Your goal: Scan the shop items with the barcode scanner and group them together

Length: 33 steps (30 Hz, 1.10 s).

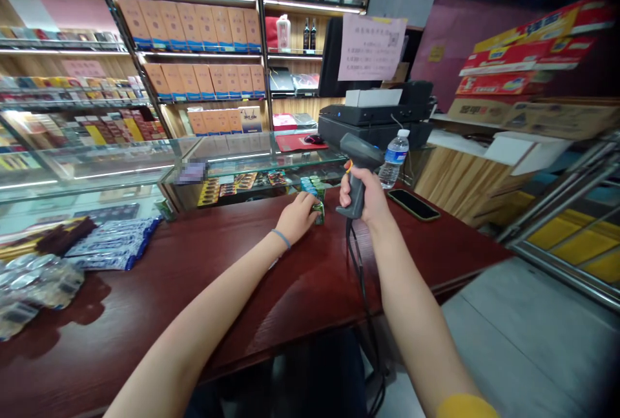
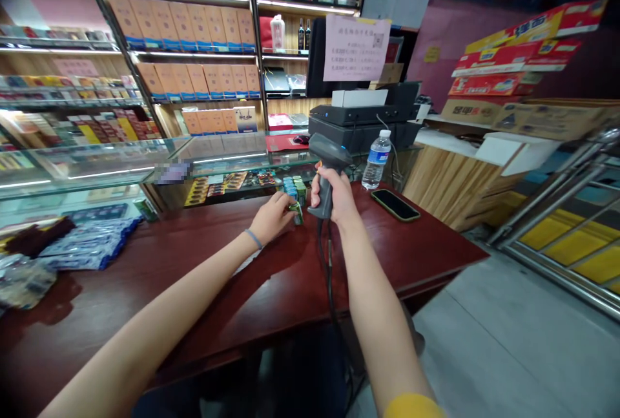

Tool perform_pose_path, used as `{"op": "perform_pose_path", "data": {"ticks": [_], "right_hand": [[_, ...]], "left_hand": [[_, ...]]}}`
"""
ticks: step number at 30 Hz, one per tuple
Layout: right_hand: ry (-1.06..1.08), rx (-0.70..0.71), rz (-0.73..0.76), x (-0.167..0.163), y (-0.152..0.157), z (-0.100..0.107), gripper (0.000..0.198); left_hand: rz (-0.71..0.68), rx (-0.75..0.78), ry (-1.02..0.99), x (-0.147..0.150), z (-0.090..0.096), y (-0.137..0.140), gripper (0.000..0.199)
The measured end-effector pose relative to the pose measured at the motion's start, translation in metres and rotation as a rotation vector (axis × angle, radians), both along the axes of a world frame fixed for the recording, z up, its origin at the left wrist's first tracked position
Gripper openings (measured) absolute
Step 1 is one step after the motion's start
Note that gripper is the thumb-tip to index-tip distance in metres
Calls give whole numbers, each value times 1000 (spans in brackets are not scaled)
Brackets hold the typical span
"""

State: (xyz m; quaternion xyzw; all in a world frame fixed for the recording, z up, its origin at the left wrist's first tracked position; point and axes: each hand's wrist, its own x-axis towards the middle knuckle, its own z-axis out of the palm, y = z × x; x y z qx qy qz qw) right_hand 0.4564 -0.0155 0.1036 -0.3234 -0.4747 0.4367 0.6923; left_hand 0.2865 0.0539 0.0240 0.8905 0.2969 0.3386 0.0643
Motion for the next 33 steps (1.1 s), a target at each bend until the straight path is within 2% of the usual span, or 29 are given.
{"op": "perform_pose_path", "data": {"ticks": [6, 13, 22, 33], "right_hand": [[7, 28, 11, 2, 2, -2, 30], [25, 55, 34, 6, 4, -6, 24], [56, 80, 54, 6, 3, -5, 22], [52, 71, 49, 4, 5, -6, 22]], "left_hand": [[56, 163, 125, 24, -6, 3, 18], [94, 265, 85, 41, 1, 15, 17], [152, 265, 31, 45, -2, 25, 19], [263, 213, 58, 47, -7, 26, 24]]}}
